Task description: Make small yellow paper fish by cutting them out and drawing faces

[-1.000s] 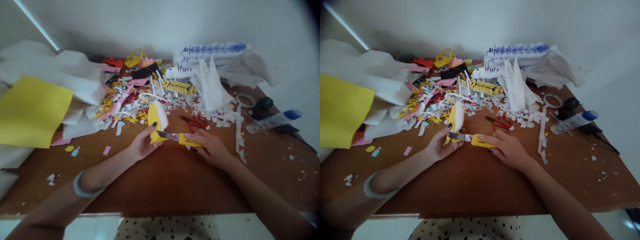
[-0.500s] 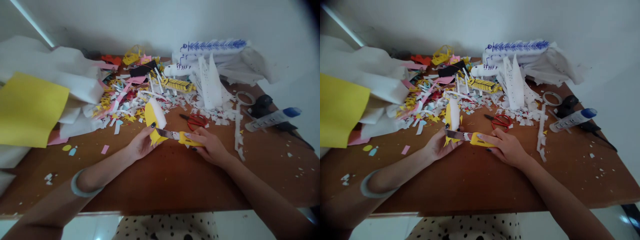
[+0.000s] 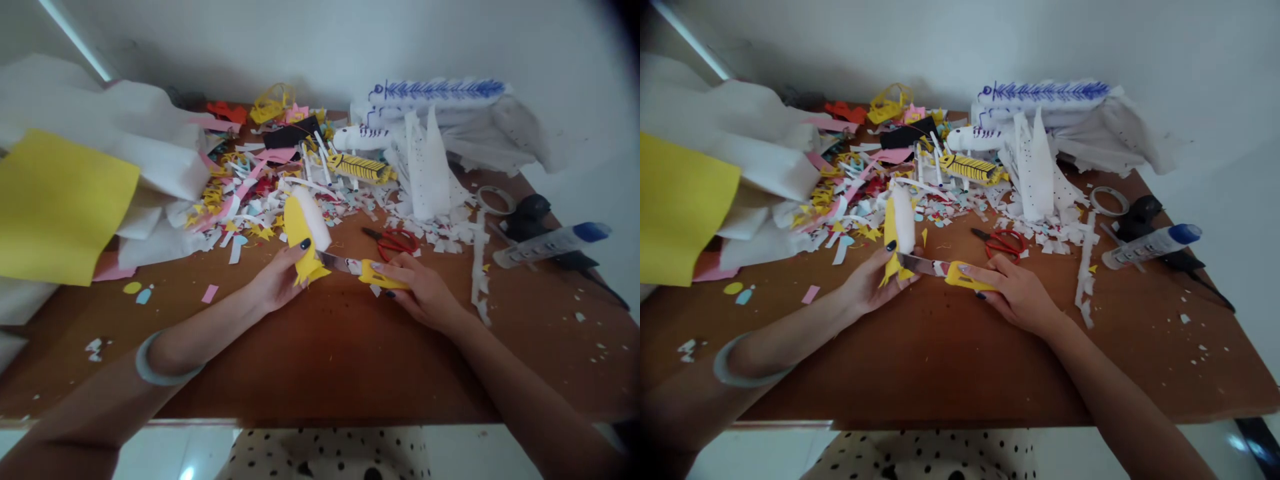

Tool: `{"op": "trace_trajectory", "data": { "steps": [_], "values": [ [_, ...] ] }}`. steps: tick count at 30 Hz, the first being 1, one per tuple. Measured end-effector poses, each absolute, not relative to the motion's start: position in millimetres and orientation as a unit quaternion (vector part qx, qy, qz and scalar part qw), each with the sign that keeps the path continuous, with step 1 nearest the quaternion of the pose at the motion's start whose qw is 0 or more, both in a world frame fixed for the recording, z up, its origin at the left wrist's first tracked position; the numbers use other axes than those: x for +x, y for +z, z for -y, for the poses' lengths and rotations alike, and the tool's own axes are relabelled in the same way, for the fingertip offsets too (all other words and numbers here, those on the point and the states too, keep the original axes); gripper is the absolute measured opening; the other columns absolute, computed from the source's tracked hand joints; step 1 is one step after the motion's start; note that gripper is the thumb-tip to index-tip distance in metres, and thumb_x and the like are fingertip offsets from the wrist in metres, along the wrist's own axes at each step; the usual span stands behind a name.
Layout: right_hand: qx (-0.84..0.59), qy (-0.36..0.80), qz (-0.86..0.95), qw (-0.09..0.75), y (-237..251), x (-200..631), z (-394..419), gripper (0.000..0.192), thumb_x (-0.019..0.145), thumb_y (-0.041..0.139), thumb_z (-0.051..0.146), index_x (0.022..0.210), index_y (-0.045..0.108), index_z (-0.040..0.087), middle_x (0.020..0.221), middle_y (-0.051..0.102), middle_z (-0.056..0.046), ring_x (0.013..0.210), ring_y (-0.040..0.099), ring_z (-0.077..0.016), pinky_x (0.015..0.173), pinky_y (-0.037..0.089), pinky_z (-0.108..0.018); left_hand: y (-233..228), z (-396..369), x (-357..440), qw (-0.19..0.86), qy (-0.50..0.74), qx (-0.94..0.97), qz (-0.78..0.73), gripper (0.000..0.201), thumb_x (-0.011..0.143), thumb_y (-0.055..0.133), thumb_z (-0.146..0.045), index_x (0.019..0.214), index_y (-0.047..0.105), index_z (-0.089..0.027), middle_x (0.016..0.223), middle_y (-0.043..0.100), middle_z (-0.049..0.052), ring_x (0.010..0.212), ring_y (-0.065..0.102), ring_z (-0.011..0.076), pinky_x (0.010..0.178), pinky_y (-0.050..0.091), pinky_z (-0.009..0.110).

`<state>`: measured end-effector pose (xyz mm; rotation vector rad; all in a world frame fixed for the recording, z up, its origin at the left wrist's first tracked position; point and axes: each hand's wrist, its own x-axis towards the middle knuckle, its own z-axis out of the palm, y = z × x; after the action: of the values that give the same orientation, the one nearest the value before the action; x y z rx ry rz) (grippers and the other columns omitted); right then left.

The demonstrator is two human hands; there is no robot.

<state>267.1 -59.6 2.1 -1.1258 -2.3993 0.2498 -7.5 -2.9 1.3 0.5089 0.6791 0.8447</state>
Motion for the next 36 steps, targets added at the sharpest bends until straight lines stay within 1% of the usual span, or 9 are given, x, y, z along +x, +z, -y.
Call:
{"op": "trace_trajectory", "data": {
  "steps": [3, 7, 13, 19, 21, 26, 29, 33, 36],
  "values": [
    [-0.407, 0.091, 0.876, 0.24, 2.2, 269.7, 59.0, 0.046, 0.097, 0.042, 0.026, 0.142, 0.038, 0.031, 0.099, 0.054, -0.006, 0.076, 0.057, -0.0183, 0.069, 0.049, -0.031, 1.0, 0.1, -11.3, 0.817, 0.396, 0.257, -0.332, 0.024, 0.069, 0.082, -0.028, 0.084, 0.07, -0.015, 0.075, 0.073, 0.003, 0.069, 0.071, 0.016, 0.066, 0.058, 0.022],
    [-0.407, 0.106, 0.878, 0.228, 1.5, 269.8, 60.0, 0.046, 0.096, 0.044, 0.026, 0.141, 0.04, 0.03, 0.102, 0.054, -0.007, 0.081, 0.056, -0.0183, 0.071, 0.049, -0.03, 2.0, 2.8, -6.2, 0.807, 0.386, 0.279, -0.35, 0.028, 0.066, 0.083, -0.028, 0.088, 0.071, -0.015, 0.08, 0.075, 0.006, 0.074, 0.072, 0.0183, 0.07, 0.06, 0.024],
    [-0.392, 0.1, 0.882, 0.242, 1.7, 263.4, 60.5, 0.048, 0.096, 0.044, 0.024, 0.143, 0.036, 0.031, 0.099, 0.051, -0.006, 0.076, 0.053, -0.0171, 0.069, 0.048, -0.028, 6.7, 6.0, 0.8, 0.803, 0.384, 0.289, -0.353, 0.037, 0.051, 0.092, -0.029, 0.079, 0.073, -0.014, 0.077, 0.075, 0.004, 0.068, 0.07, 0.0149, 0.072, 0.06, 0.021],
    [-0.389, 0.108, 0.881, 0.246, 2.6, 267.7, 57.0, 0.047, 0.097, 0.042, 0.022, 0.142, 0.036, 0.032, 0.097, 0.049, -0.005, 0.076, 0.052, -0.0173, 0.069, 0.048, -0.029, 4.2, 4.8, -3.1, 0.793, 0.389, 0.299, -0.362, 0.034, 0.063, 0.085, -0.033, 0.089, 0.071, -0.016, 0.081, 0.075, 0.005, 0.08, 0.073, 0.0213, 0.072, 0.062, 0.026],
    [-0.384, 0.116, 0.882, 0.246, 2.4, 269.3, 56.5, 0.047, 0.097, 0.042, 0.023, 0.142, 0.035, 0.032, 0.098, 0.049, -0.005, 0.077, 0.053, -0.0174, 0.069, 0.048, -0.029, 3.6, 5.0, -2.5, 0.793, 0.386, 0.303, -0.36, 0.036, 0.062, 0.085, -0.031, 0.09, 0.07, -0.015, 0.082, 0.075, 0.006, 0.084, 0.073, 0.0224, 0.075, 0.061, 0.026],
    [-0.382, 0.114, 0.883, 0.246, 2.3, 270.9, 56.6, 0.047, 0.098, 0.042, 0.025, 0.143, 0.035, 0.033, 0.1, 0.049, -0.006, 0.078, 0.054, -0.0179, 0.069, 0.048, -0.03, 0.5, 4.7, -0.5, 0.801, 0.393, 0.287, -0.348, 0.044, 0.054, 0.09, -0.028, 0.091, 0.07, -0.014, 0.086, 0.075, 0.005, 0.076, 0.072, 0.0171, 0.071, 0.06, 0.022],
    [-0.387, 0.118, 0.882, 0.242, 1.3, 271.9, 57.0, 0.047, 0.097, 0.043, 0.024, 0.142, 0.036, 0.033, 0.1, 0.051, -0.006, 0.078, 0.055, -0.0179, 0.07, 0.049, -0.031, -2.6, 3.7, -2.0, 0.809, 0.383, 0.288, -0.342, 0.043, 0.056, 0.089, -0.029, 0.092, 0.07, -0.014, 0.086, 0.076, 0.005, 0.075, 0.072, 0.0165, 0.071, 0.059, 0.022],
    [-0.386, 0.143, 0.877, 0.247, -2.2, 271.2, 59.2, 0.047, 0.096, 0.045, 0.023, 0.141, 0.038, 0.033, 0.103, 0.053, -0.007, 0.082, 0.057, -0.0194, 0.071, 0.05, -0.033, -6.4, 2.2, -4.3, 0.798, 0.386, 0.31, -0.344, 0.047, 0.056, 0.089, -0.032, 0.095, 0.07, -0.015, 0.092, 0.076, 0.008, 0.079, 0.072, 0.0193, 0.073, 0.059, 0.025],
    [-0.39, 0.191, 0.847, 0.306, -5.4, 267.4, 62.8, 0.05, 0.095, 0.047, 0.027, 0.143, 0.034, 0.031, 0.117, 0.057, -0.01, 0.099, 0.059, -0.0231, 0.083, 0.052, -0.038, -8.0, 3.0, -3.0, 0.776, 0.386, 0.338, -0.366, 0.051, 0.054, 0.09, -0.038, 0.095, 0.071, -0.015, 0.095, 0.076, 0.009, 0.082, 0.072, 0.0228, 0.075, 0.059, 0.03]
  ]
}}
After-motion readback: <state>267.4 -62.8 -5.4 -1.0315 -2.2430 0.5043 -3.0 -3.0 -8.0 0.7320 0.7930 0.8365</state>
